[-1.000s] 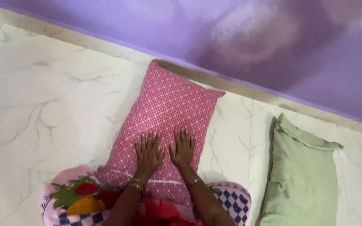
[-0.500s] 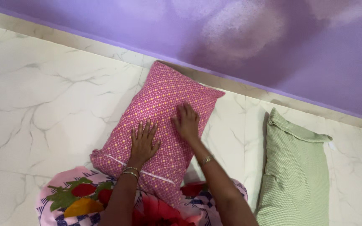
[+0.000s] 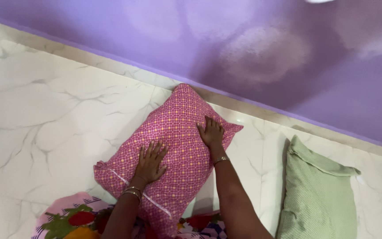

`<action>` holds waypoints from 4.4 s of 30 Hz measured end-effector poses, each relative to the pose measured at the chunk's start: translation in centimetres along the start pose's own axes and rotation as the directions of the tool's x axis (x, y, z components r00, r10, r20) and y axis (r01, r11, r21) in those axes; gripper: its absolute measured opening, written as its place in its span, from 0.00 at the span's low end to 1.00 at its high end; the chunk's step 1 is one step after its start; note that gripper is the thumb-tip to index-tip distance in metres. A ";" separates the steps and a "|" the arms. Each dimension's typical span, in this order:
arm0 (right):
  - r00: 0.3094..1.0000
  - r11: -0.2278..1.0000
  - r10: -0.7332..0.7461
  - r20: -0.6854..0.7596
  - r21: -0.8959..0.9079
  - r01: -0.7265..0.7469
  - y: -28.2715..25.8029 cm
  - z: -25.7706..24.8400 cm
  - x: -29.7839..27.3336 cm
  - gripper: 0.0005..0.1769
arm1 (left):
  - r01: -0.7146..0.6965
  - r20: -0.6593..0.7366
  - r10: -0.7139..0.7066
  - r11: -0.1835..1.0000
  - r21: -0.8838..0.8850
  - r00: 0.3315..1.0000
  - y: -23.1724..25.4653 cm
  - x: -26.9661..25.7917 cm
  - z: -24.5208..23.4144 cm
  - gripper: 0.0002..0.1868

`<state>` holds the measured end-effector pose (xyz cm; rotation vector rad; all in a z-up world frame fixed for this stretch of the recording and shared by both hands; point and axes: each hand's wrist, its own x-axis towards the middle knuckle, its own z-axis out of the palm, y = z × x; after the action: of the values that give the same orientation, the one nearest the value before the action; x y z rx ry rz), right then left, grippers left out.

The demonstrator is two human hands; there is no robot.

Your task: The person puts pillowcases on two pillows. First, a pink patterned pillowcase is placed over a white pillow and smoothed. Then, a green patterned pillowcase is placed over another white pillow, smoothed, and the edges are tucked in. Finally, the pink pillowcase is placed over the first pillow again and smoothed.

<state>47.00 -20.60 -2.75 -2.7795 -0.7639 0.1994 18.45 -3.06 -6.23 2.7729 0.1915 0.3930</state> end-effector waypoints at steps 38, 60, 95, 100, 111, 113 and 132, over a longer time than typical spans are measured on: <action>0.978 0.994 0.045 0.206 -0.102 -0.024 -3.0 -3.1 -11.6 0.54 | 0.070 0.176 -0.093 0.988 0.136 0.980 5.3 6.6 -3.2 0.41; 0.998 0.999 0.031 0.054 0.015 -0.032 -0.1 -0.2 -15.7 0.58 | 0.044 0.117 -0.064 0.985 0.169 0.991 5.1 7.5 -1.0 0.41; 0.964 0.957 0.223 -0.144 0.220 -0.189 -1.7 -0.6 -22.3 0.42 | 0.347 -0.161 -0.415 0.877 -0.332 0.895 5.2 -3.7 -8.5 0.37; 0.977 0.530 -0.035 -0.209 0.825 0.196 -14.2 -2.6 -19.4 0.48 | -0.094 -0.163 -0.544 0.153 -0.984 0.823 10.4 3.7 -3.0 0.36; 0.993 0.797 -0.085 0.076 0.604 0.022 -13.9 5.5 -18.0 0.43 | 0.117 0.009 -0.427 0.227 -0.967 0.904 5.0 2.0 4.5 0.28; 0.992 0.887 -0.073 0.107 0.462 0.016 -13.4 5.7 -17.9 0.41 | 0.217 0.080 -0.432 0.278 -0.936 0.898 5.4 2.5 3.4 0.27; 0.960 0.965 0.259 0.110 -0.073 -0.253 -2.6 -0.1 -21.6 0.56 | 0.324 0.178 -0.397 0.885 0.335 0.900 1.8 -3.8 -5.9 0.44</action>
<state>27.27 -29.63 -0.53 -2.9380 -0.4372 0.3992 13.30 -3.61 -1.15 2.9497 0.7553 -0.0810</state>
